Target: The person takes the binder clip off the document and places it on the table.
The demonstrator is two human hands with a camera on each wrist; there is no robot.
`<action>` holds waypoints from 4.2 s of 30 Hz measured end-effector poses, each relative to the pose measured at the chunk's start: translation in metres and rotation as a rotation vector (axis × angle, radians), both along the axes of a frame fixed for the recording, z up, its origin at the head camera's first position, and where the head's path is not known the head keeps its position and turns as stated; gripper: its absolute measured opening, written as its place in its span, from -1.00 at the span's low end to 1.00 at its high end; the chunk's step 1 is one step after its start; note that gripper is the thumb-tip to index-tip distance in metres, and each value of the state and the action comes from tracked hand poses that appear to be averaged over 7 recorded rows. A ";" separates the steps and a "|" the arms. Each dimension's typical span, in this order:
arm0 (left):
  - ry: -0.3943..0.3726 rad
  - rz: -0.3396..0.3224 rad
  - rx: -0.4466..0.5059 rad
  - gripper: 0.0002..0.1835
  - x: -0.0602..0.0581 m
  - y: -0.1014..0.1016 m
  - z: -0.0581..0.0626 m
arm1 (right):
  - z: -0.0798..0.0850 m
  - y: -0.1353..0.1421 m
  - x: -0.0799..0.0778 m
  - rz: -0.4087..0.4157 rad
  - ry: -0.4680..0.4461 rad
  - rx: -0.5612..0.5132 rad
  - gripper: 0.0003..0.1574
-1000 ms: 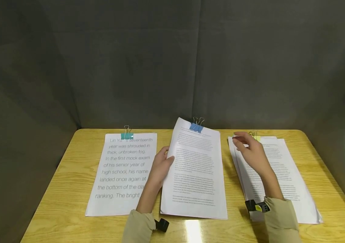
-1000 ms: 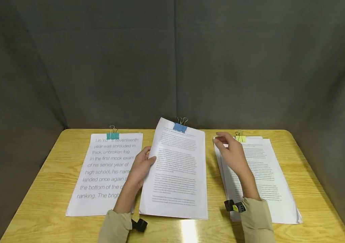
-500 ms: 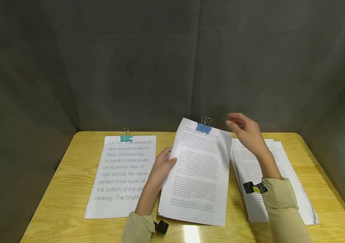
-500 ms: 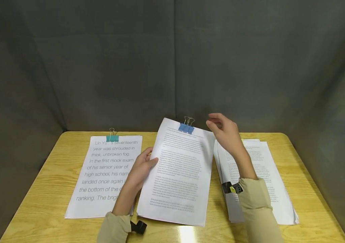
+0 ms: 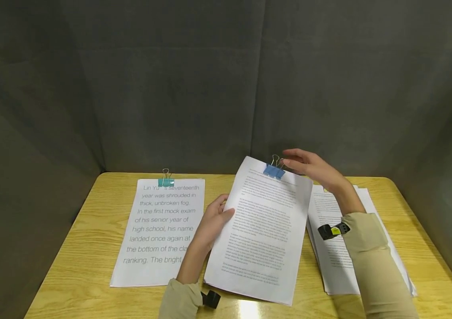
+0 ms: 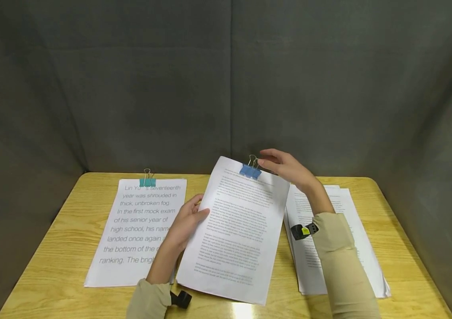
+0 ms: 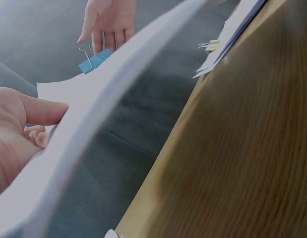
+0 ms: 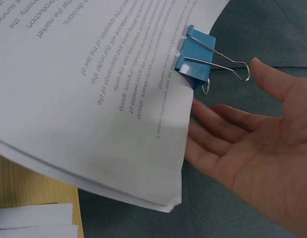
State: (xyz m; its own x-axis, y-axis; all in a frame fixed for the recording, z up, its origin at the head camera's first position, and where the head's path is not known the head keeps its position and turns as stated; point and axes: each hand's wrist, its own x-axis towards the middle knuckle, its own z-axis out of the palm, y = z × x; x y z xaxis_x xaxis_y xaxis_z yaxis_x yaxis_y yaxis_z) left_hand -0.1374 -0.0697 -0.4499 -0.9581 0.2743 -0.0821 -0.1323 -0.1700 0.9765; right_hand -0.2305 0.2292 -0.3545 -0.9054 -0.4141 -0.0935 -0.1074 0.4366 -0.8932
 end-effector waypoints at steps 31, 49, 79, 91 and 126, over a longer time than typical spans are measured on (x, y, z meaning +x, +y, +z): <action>-0.019 -0.072 -0.001 -0.56 0.005 0.009 -0.005 | -0.012 -0.010 0.006 -0.161 0.043 0.079 -0.45; -0.033 -0.104 -0.027 -0.54 0.003 0.009 -0.008 | -0.013 -0.011 0.012 -0.287 0.126 0.057 -0.43; -0.061 0.067 -0.163 -0.49 -0.003 0.001 -0.015 | -0.086 0.000 0.058 -0.447 -0.049 -0.210 -0.46; -0.079 0.146 -0.149 -0.45 -0.004 0.002 -0.016 | -0.105 0.002 0.068 -0.409 -0.142 -0.212 -0.39; -0.104 0.194 -0.183 -0.46 -0.004 0.005 -0.025 | -0.116 0.015 0.074 -0.230 -0.231 -0.037 -0.39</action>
State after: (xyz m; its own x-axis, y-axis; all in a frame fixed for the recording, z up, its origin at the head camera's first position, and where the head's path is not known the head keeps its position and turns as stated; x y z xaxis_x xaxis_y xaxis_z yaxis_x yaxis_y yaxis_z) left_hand -0.1410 -0.0648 -0.4751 -0.9751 0.0585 -0.2140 -0.2157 -0.0241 0.9762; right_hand -0.1563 0.2446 -0.4701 -0.9322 -0.2083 -0.2959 0.1974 0.3925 -0.8983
